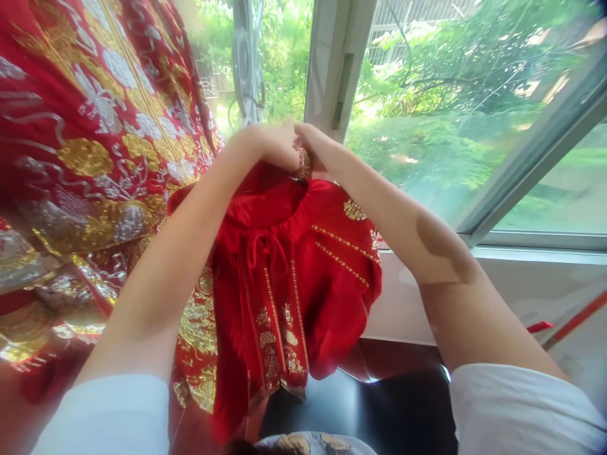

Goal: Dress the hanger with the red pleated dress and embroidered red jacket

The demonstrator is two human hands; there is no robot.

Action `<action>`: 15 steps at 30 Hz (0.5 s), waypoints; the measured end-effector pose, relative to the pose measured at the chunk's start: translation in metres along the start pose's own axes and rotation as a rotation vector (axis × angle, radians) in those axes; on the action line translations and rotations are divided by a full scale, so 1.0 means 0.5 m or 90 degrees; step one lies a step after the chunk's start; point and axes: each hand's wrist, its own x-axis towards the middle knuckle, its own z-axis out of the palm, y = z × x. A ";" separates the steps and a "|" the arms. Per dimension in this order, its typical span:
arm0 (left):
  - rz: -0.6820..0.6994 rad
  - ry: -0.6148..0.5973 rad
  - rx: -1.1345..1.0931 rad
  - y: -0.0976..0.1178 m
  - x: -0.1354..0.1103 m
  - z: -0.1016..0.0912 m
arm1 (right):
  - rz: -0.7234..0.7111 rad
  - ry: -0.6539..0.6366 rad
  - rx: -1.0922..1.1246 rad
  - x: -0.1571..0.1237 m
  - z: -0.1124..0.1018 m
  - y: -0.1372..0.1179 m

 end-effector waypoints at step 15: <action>-0.019 0.256 -0.176 -0.043 0.048 0.073 | 0.016 -0.118 -0.086 -0.089 -0.029 0.071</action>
